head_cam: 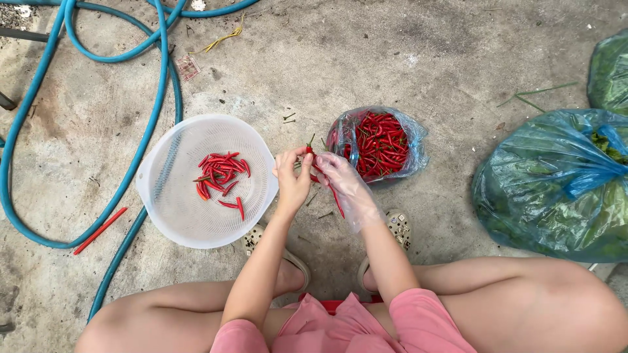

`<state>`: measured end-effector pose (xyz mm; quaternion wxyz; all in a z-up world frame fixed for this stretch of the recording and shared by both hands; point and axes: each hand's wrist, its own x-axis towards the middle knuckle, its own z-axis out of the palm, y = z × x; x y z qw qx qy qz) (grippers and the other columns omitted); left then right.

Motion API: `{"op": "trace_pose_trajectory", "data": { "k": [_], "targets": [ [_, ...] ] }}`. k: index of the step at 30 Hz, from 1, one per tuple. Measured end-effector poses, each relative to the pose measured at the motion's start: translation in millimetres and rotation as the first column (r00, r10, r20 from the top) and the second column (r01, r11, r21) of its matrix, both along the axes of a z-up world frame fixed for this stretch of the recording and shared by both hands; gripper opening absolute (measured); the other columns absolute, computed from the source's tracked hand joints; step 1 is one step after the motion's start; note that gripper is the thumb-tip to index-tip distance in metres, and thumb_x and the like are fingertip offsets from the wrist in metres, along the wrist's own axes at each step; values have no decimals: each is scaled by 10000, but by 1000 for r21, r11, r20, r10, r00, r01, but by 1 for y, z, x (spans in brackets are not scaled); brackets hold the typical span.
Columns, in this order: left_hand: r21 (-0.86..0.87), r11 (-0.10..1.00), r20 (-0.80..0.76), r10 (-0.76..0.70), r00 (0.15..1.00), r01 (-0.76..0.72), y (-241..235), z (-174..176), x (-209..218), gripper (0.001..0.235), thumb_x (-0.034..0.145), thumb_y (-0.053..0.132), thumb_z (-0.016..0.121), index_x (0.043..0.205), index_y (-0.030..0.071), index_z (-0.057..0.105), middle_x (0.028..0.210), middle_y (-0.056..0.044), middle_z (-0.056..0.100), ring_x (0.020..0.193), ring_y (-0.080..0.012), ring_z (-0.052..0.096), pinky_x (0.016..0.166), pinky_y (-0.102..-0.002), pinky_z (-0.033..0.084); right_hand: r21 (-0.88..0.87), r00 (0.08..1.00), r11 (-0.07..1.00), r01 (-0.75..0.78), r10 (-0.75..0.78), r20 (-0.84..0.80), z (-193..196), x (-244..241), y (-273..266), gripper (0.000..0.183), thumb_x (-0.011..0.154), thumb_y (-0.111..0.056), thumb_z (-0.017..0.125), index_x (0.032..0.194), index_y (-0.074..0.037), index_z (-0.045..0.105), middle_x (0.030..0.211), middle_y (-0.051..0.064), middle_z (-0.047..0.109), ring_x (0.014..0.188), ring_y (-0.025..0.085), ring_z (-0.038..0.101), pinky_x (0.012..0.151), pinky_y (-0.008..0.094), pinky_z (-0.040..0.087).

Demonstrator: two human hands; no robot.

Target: The person unties a plastic bag of red chili peppers and plucks the stems off by hand, placing the peppers into a white plastic colander and dropping the stems onto the ground.

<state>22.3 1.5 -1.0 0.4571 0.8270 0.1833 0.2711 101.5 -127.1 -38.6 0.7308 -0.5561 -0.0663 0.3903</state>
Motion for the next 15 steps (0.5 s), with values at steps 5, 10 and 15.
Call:
{"op": "trace_pose_trajectory", "data": {
  "k": [5, 10, 15],
  "targets": [
    [172, 983, 77, 58, 995, -71, 9, 22, -17, 229, 930, 295, 756, 1076, 120, 742, 1036, -19, 700, 1028, -207, 556, 986, -372, 257, -114, 960, 994, 1, 31, 279, 27, -8, 0, 281, 983, -222, 674, 1149, -3, 729, 964, -10, 674, 834, 67, 598, 721, 247, 497],
    [25, 996, 15, 90, 996, -91, 15, -6, -17, 208, 917, 284, 773, 817, 101, 784, 920, 2, 749, 954, -181, 588, 979, -405, 260, -266, 844, 963, -35, 171, 508, 75, -13, -8, 259, 968, -202, 677, 1118, -3, 748, 951, 27, 739, 856, 95, 660, 761, 264, 522],
    [-738, 674, -26, -86, 996, 39, 36, -37, -9, 262, 948, 338, 727, 912, 93, 814, 836, 19, 703, 977, -118, 581, 958, -363, 347, -198, 887, 979, -42, 128, 444, 90, -17, -4, 275, 969, -192, 696, 1146, 8, 759, 963, 60, 713, 845, 110, 608, 743, 277, 492]
  ]
}}
